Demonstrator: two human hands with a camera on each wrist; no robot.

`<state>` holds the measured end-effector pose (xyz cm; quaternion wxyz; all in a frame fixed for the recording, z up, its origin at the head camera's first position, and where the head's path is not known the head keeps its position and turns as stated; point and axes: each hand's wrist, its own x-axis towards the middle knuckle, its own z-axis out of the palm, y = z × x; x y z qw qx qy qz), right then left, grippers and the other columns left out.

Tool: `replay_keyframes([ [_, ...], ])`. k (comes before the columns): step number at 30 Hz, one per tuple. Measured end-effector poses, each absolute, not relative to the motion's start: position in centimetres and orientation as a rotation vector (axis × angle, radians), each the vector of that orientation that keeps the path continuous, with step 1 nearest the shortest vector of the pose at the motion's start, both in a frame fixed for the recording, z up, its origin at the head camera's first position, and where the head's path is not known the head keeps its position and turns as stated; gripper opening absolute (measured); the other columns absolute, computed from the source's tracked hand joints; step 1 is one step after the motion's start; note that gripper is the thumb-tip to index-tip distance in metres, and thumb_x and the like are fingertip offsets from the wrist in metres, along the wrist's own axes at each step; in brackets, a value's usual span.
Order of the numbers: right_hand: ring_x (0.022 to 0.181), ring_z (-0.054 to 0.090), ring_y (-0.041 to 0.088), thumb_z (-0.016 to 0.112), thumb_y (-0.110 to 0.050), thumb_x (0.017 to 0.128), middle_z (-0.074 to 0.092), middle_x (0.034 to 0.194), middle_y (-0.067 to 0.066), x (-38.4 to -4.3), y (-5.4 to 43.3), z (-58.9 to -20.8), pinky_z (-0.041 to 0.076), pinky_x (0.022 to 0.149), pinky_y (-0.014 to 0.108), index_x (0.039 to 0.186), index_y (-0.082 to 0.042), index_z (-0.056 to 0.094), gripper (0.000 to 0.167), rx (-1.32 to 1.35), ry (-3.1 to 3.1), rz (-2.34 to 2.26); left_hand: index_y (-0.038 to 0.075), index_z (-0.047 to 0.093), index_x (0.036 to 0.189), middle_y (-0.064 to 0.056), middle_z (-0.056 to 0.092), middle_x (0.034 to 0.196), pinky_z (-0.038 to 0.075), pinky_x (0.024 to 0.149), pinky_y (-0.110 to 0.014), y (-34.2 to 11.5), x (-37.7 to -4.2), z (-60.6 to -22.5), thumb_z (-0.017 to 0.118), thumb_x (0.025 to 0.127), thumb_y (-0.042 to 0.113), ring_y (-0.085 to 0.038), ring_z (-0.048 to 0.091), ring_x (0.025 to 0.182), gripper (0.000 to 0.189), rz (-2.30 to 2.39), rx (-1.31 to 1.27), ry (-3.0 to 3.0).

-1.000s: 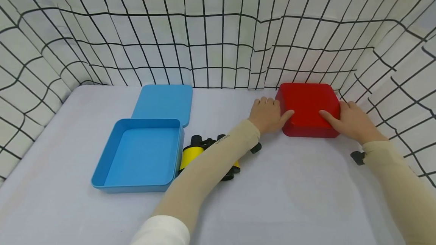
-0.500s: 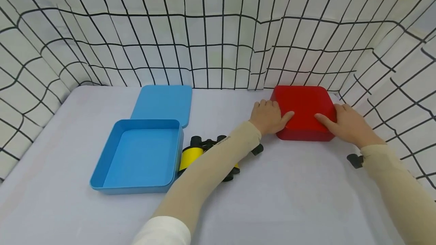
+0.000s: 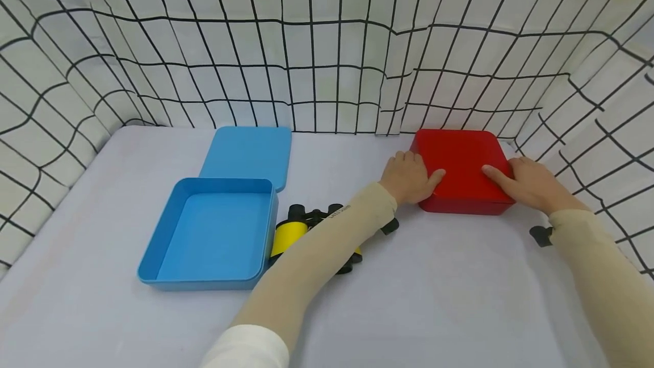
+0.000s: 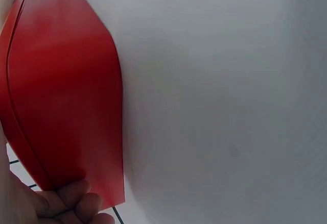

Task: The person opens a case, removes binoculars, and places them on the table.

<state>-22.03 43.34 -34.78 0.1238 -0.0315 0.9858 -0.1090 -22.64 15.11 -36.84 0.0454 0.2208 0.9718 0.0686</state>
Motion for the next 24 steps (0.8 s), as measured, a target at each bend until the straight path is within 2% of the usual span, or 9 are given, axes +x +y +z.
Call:
replay_keyframes([
  [2, 0.096, 0.058, 0.04, 0.042, -0.071, 0.099, 0.06, 0.108, 0.027, -21.8, 43.3, -34.7, 0.056, 0.075, 0.051, 0.13, 0.013, 0.049, 0.089, -0.105, 2.879, -0.318, 0.007, 0.058, 0.133, -0.006, 0.062, 0.133, 0.049, 0.108, -0.032, 15.1, -22.4, -36.6, 0.029, 0.106, 0.061, -0.019, 0.056, 0.117, 0.067, 0.204, 0.679, 2.96],
  [6, 0.094, 0.059, 0.039, 0.045, -0.07, 0.099, 0.06, 0.107, 0.026, -21.5, 43.3, -34.6, 0.057, 0.076, 0.053, 0.129, 0.012, 0.049, 0.087, -0.143, 2.893, -0.277, 0.008, 0.059, 0.131, -0.005, 0.063, 0.129, 0.049, 0.107, -0.032, 14.9, -22.0, -36.3, 0.031, 0.106, 0.06, -0.018, 0.056, 0.114, 0.064, 0.174, 0.681, 2.967],
  [16, 0.094, 0.061, 0.036, 0.047, -0.07, 0.098, 0.062, 0.108, 0.025, -20.3, 42.5, -35.0, 0.058, 0.078, 0.054, 0.127, 0.009, 0.051, 0.084, -0.19, 2.891, -0.269, 0.012, 0.062, 0.102, -0.002, 0.062, 0.101, 0.049, 0.096, -0.031, 14.0, -20.4, -36.3, 0.034, 0.105, 0.059, -0.016, 0.054, 0.096, 0.054, 0.148, 0.71, 2.967],
  [24, 0.104, 0.058, 0.044, 0.046, -0.069, 0.099, 0.06, 0.117, 0.03, -19.7, 41.8, -35.1, 0.056, 0.086, 0.063, 0.134, 0.012, 0.048, 0.088, -0.219, 2.887, -0.244, 0.013, 0.059, 0.087, -0.002, 0.06, 0.087, 0.049, 0.083, -0.029, 12.8, -19.3, -35.9, 0.035, 0.105, 0.058, -0.016, 0.054, 0.084, 0.054, 0.102, 0.77, 3.001],
])
